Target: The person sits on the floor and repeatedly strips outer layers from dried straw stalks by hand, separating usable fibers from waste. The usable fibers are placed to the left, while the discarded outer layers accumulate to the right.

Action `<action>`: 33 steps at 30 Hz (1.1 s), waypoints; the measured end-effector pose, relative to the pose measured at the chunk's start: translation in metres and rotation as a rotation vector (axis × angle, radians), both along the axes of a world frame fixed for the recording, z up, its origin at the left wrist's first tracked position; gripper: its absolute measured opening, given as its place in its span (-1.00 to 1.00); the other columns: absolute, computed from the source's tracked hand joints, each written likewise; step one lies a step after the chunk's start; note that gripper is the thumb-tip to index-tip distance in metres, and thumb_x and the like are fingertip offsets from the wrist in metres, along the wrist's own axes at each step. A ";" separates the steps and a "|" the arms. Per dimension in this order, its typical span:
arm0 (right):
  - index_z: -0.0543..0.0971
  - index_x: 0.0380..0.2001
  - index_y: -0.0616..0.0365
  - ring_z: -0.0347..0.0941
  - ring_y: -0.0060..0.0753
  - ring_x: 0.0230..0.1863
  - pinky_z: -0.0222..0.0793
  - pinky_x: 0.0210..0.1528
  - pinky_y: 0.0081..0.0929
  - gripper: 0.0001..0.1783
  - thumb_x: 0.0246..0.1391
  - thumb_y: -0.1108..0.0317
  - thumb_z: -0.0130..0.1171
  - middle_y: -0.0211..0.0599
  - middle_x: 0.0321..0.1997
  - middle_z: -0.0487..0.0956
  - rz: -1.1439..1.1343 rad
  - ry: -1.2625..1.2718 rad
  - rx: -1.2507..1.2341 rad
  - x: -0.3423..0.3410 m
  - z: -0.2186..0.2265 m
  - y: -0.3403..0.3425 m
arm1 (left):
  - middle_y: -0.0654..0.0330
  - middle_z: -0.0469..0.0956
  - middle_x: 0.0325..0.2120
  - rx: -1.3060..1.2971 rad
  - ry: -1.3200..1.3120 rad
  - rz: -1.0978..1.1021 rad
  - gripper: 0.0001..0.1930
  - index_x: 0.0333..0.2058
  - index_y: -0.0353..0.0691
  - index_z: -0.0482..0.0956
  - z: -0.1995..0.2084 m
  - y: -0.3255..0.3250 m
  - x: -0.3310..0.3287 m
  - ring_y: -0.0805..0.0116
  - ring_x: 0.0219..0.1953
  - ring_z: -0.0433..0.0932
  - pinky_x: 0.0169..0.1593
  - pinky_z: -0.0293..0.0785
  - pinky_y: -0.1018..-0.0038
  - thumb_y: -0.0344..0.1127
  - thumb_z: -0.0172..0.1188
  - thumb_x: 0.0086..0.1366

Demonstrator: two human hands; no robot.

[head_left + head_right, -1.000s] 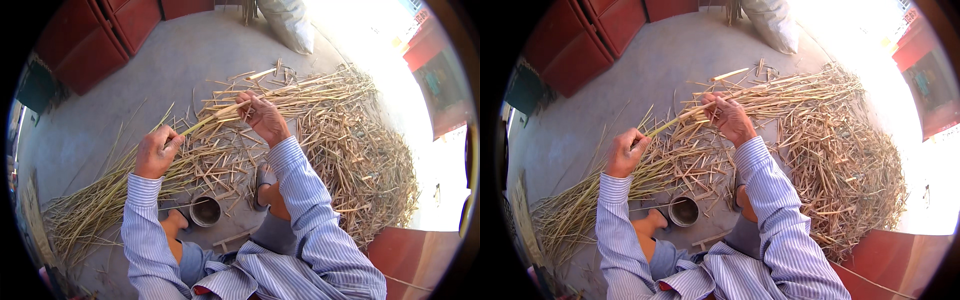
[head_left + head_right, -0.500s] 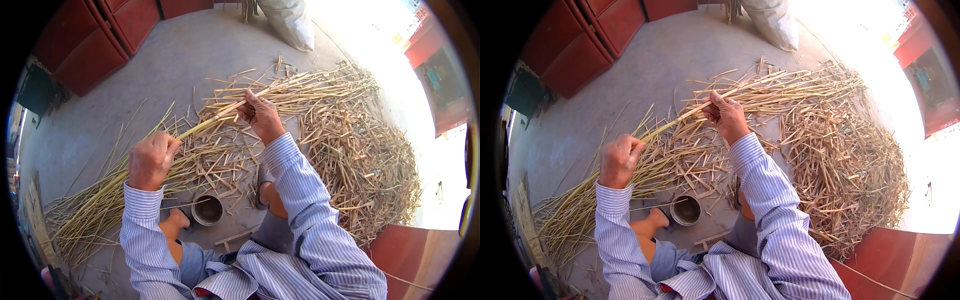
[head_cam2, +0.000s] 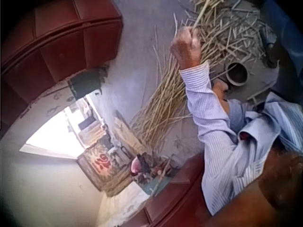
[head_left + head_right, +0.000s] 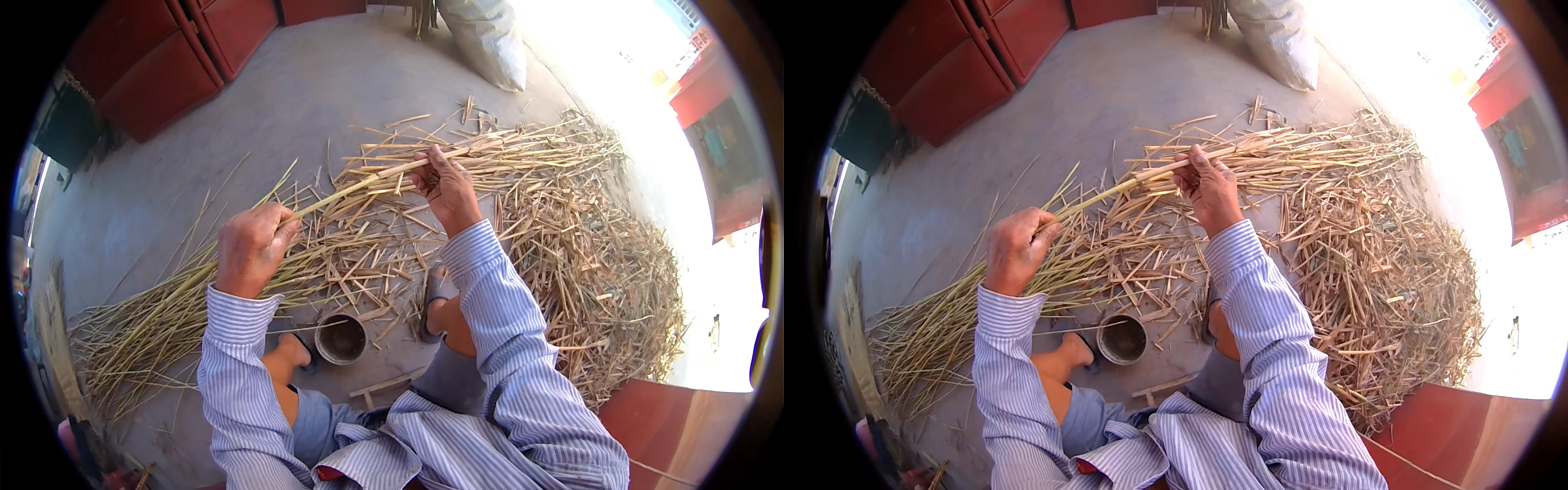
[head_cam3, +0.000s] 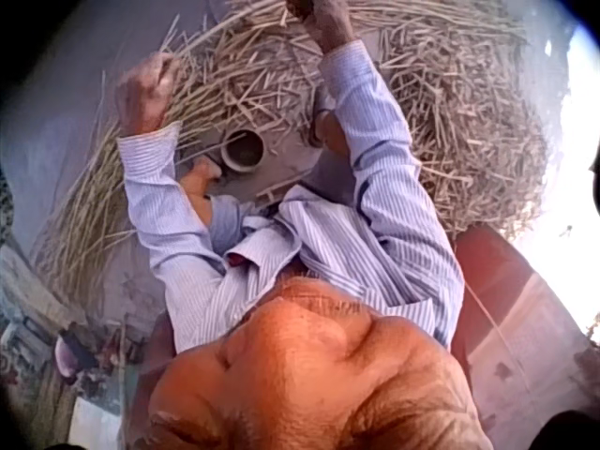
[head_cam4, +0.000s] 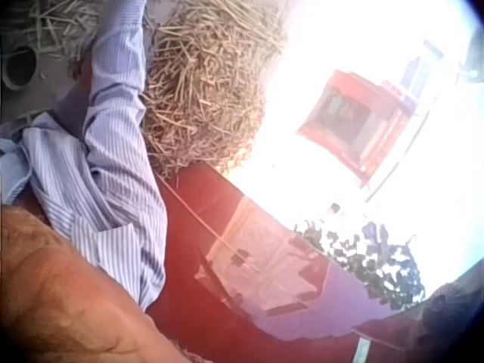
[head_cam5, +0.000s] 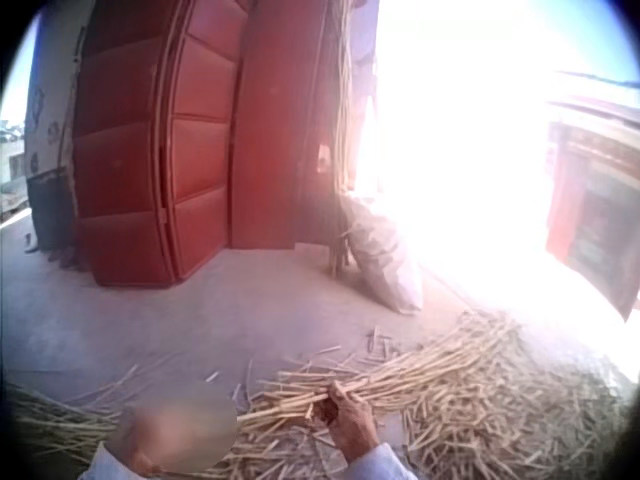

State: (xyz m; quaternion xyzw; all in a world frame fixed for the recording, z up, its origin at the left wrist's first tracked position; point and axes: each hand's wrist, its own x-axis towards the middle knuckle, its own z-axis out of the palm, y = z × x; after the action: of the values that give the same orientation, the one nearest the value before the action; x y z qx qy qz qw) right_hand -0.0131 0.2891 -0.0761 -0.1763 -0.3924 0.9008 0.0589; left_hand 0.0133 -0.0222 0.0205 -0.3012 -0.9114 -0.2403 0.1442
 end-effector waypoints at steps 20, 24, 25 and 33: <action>0.56 -0.28 0.18 0.57 -0.36 -0.33 0.60 -0.25 -0.42 -0.79 0.26 0.25 0.12 -0.27 -0.38 0.63 -0.388 -0.291 0.000 0.036 -0.112 0.268 | 0.27 0.44 -0.64 0.029 -0.414 0.223 -0.80 -0.43 -0.29 0.56 -0.015 -0.134 0.000 0.53 -0.55 0.32 -0.46 0.24 0.50 -0.27 0.32 0.19; 0.47 0.00 0.25 0.58 -0.23 -0.19 0.54 -0.16 -0.31 -0.51 0.37 0.04 -0.19 -0.13 -0.19 0.63 -0.546 -0.511 0.040 0.082 -0.115 0.349 | 0.23 0.42 -0.66 -0.048 -0.232 0.198 -0.79 -0.44 -0.26 0.55 -0.019 -0.126 -0.007 0.40 -0.58 0.33 -0.47 0.22 0.41 -0.24 0.29 0.19; 0.40 0.08 0.26 0.55 -0.22 -0.12 0.50 -0.12 -0.32 -0.48 0.36 0.02 -0.20 -0.10 -0.09 0.58 -0.578 -0.623 0.068 0.067 -0.113 0.286 | 0.20 0.42 -0.66 -0.098 -0.171 0.211 -0.79 -0.45 -0.25 0.54 -0.018 -0.122 -0.002 0.33 -0.59 0.35 -0.47 0.23 0.37 -0.23 0.29 0.18; 0.45 0.01 0.25 0.59 -0.36 -0.26 0.50 -0.30 -0.50 -0.47 0.28 -0.03 0.01 -0.14 -0.16 0.59 0.946 -0.434 0.670 0.067 -0.071 -0.050 | 0.13 0.43 -0.66 0.001 0.115 -0.006 -0.81 -0.45 -0.13 0.47 -0.056 -0.095 -0.005 0.04 -0.53 0.46 -0.41 0.35 0.17 -0.21 0.28 0.09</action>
State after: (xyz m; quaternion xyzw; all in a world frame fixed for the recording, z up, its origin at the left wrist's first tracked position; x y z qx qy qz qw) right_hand 0.0538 0.2387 -0.1471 -0.1341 -0.6928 0.6006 -0.3759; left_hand 0.0083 -0.1175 -0.0354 -0.3172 -0.9006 -0.2236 0.1956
